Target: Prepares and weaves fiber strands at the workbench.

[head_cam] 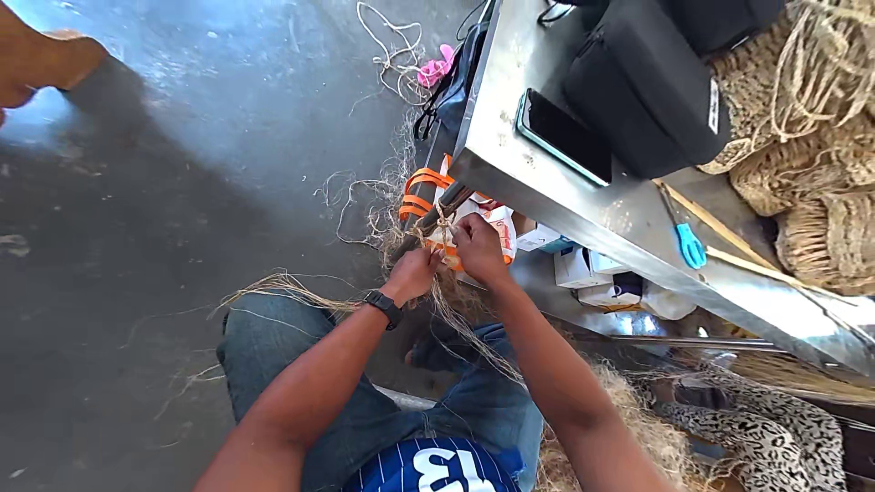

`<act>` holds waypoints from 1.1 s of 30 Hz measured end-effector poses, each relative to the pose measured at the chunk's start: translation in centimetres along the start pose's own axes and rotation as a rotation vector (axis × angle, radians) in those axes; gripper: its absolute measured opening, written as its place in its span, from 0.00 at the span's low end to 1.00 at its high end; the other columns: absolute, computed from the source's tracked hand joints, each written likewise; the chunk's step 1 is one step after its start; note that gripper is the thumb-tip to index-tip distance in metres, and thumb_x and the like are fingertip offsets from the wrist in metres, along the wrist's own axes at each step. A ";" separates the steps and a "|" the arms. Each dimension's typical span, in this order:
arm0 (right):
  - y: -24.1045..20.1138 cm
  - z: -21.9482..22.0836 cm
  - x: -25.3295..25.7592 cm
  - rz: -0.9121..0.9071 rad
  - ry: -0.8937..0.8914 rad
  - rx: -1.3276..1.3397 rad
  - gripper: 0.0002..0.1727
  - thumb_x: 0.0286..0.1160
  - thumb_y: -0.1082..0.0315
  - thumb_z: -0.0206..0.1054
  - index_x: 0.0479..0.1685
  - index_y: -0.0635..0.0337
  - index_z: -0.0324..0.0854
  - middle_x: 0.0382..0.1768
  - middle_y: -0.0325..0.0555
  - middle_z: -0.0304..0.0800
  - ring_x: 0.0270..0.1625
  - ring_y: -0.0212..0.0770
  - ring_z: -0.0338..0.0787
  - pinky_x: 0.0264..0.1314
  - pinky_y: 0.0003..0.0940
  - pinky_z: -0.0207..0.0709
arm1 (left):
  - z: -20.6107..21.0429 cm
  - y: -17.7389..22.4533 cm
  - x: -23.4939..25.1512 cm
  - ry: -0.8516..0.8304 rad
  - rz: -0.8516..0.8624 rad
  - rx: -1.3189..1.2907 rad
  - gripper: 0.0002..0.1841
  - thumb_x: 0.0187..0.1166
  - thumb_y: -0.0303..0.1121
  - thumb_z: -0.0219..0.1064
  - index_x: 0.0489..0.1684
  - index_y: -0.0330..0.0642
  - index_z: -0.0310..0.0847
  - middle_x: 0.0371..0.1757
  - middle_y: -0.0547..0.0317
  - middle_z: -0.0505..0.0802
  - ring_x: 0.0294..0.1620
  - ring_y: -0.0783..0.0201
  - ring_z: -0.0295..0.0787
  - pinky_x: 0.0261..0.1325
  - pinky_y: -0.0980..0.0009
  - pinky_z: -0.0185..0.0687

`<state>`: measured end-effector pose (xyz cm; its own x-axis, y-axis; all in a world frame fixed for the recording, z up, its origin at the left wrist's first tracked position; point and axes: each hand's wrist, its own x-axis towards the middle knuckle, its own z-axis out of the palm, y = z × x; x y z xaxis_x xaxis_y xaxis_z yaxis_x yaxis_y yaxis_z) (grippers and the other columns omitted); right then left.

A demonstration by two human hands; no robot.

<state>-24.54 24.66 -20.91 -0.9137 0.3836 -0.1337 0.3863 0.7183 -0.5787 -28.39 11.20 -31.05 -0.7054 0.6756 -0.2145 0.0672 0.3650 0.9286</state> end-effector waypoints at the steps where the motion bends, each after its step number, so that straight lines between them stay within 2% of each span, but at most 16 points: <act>1: -0.3 -0.5 -0.7 0.047 -0.034 0.158 0.13 0.91 0.61 0.59 0.54 0.62 0.79 0.36 0.47 0.87 0.31 0.40 0.86 0.36 0.38 0.84 | -0.1 0.2 0.2 0.023 0.008 0.023 0.27 0.95 0.53 0.44 0.50 0.42 0.85 0.48 0.53 0.96 0.50 0.50 0.93 0.56 0.37 0.83; 3: -0.5 -1.2 -1.7 0.123 -0.076 0.397 0.11 0.91 0.62 0.59 0.54 0.61 0.76 0.33 0.44 0.86 0.24 0.34 0.81 0.26 0.28 0.79 | -0.4 0.8 0.4 0.064 0.026 0.070 0.27 0.94 0.54 0.46 0.45 0.41 0.84 0.41 0.48 0.94 0.44 0.46 0.92 0.49 0.36 0.83; 5: 0.2 -1.7 -0.6 0.137 -0.107 0.488 0.09 0.88 0.67 0.62 0.53 0.64 0.77 0.32 0.45 0.87 0.23 0.33 0.83 0.25 0.27 0.80 | -0.7 1.7 0.6 0.080 0.048 0.150 0.27 0.94 0.53 0.47 0.43 0.40 0.84 0.36 0.45 0.91 0.41 0.43 0.90 0.45 0.36 0.81; 7: 0.5 -1.9 0.5 0.144 -0.161 0.454 0.09 0.86 0.70 0.63 0.56 0.66 0.77 0.33 0.47 0.87 0.25 0.34 0.84 0.27 0.28 0.81 | -0.4 2.1 0.8 0.087 0.074 0.247 0.26 0.94 0.52 0.48 0.44 0.40 0.84 0.34 0.43 0.90 0.41 0.40 0.90 0.45 0.36 0.82; 9: 0.3 -2.1 1.4 0.144 -0.219 0.337 0.15 0.86 0.71 0.62 0.66 0.66 0.78 0.34 0.47 0.86 0.26 0.34 0.84 0.28 0.28 0.81 | 0.1 2.3 0.9 0.091 0.097 0.323 0.25 0.94 0.51 0.48 0.47 0.39 0.84 0.37 0.41 0.90 0.45 0.38 0.91 0.48 0.35 0.82; 10: 0.2 -2.2 1.9 0.133 -0.244 0.243 0.15 0.87 0.69 0.61 0.66 0.66 0.79 0.34 0.46 0.86 0.27 0.34 0.83 0.30 0.30 0.81 | 0.3 2.4 1.0 0.096 0.103 0.356 0.24 0.94 0.50 0.49 0.51 0.39 0.85 0.39 0.40 0.91 0.47 0.38 0.91 0.49 0.35 0.83; 12: -0.3 -2.5 2.5 0.126 -0.284 0.075 0.14 0.87 0.66 0.59 0.60 0.65 0.83 0.35 0.48 0.85 0.30 0.39 0.82 0.35 0.39 0.80 | 0.7 2.6 0.9 0.106 0.105 0.396 0.22 0.93 0.49 0.51 0.56 0.41 0.85 0.43 0.40 0.92 0.50 0.38 0.92 0.51 0.36 0.83; 14: -1.2 -2.7 2.6 0.142 -0.309 0.079 0.14 0.89 0.65 0.56 0.59 0.64 0.80 0.32 0.45 0.81 0.27 0.37 0.78 0.31 0.36 0.76 | 0.7 2.5 1.0 0.114 0.098 0.383 0.21 0.92 0.48 0.52 0.58 0.43 0.86 0.44 0.42 0.93 0.51 0.39 0.92 0.53 0.36 0.84; 15: -1.7 -2.9 2.4 0.148 -0.308 0.167 0.14 0.91 0.65 0.55 0.62 0.65 0.79 0.32 0.43 0.82 0.25 0.34 0.78 0.28 0.32 0.76 | 0.6 2.4 1.1 0.117 0.093 0.364 0.20 0.92 0.48 0.52 0.56 0.43 0.86 0.43 0.44 0.94 0.50 0.40 0.92 0.52 0.36 0.84; 17: -2.1 -3.1 2.0 0.162 -0.310 0.520 0.12 0.93 0.67 0.53 0.61 0.66 0.76 0.33 0.42 0.87 0.22 0.29 0.78 0.23 0.23 0.74 | 0.4 2.4 1.4 0.120 0.086 0.334 0.20 0.93 0.47 0.52 0.56 0.44 0.85 0.42 0.44 0.94 0.49 0.41 0.92 0.52 0.36 0.84; 19: -2.2 -3.2 1.6 0.176 -0.308 0.898 0.10 0.91 0.69 0.54 0.57 0.66 0.77 0.34 0.47 0.91 0.22 0.30 0.82 0.21 0.21 0.75 | 0.2 2.4 1.5 0.147 0.102 0.350 0.19 0.92 0.46 0.53 0.58 0.45 0.85 0.43 0.44 0.93 0.48 0.40 0.92 0.50 0.36 0.84; 21: -2.7 -3.4 0.6 0.170 -0.300 1.108 0.09 0.90 0.70 0.54 0.55 0.63 0.77 0.34 0.47 0.91 0.23 0.31 0.84 0.22 0.22 0.77 | 0.0 2.4 1.6 0.187 0.117 0.367 0.17 0.91 0.44 0.54 0.57 0.45 0.85 0.45 0.45 0.93 0.49 0.41 0.92 0.49 0.36 0.84; 24: -3.0 -2.9 -2.0 0.136 -0.292 1.206 0.08 0.92 0.64 0.52 0.53 0.52 0.77 0.33 0.39 0.85 0.24 0.27 0.83 0.25 0.19 0.79 | -0.3 2.7 1.4 0.270 0.155 0.362 0.14 0.90 0.42 0.57 0.54 0.45 0.85 0.46 0.45 0.93 0.50 0.40 0.92 0.48 0.37 0.85; 29: -1.7 -2.0 -2.7 0.076 -0.296 1.216 0.08 0.93 0.66 0.50 0.51 0.53 0.75 0.32 0.43 0.86 0.24 0.33 0.85 0.26 0.25 0.82 | -0.1 3.9 0.9 0.299 0.275 0.357 0.10 0.83 0.34 0.64 0.55 0.45 0.86 0.51 0.47 0.94 0.49 0.43 0.93 0.48 0.37 0.85; 32: -4.0 -0.9 -2.6 0.119 -0.266 1.195 0.08 0.93 0.66 0.50 0.55 0.53 0.74 0.35 0.44 0.89 0.26 0.33 0.88 0.26 0.25 0.83 | 1.8 2.5 1.7 0.422 0.352 0.233 0.09 0.75 0.32 0.70 0.43 0.35 0.88 0.43 0.41 0.94 0.45 0.39 0.93 0.46 0.37 0.85; 33: -5.2 -0.3 -2.5 0.142 -0.233 1.213 0.09 0.94 0.64 0.51 0.58 0.52 0.75 0.36 0.44 0.90 0.26 0.32 0.88 0.25 0.23 0.83 | 2.3 2.5 1.5 0.436 0.355 0.166 0.13 0.76 0.33 0.71 0.50 0.32 0.87 0.47 0.38 0.93 0.49 0.39 0.92 0.48 0.37 0.84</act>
<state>-24.21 20.18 -17.32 -0.9220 0.2128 -0.3235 0.2309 -0.3687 -0.9004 -27.69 14.60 -29.75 -0.8425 0.4615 0.2778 0.4370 0.2842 0.8534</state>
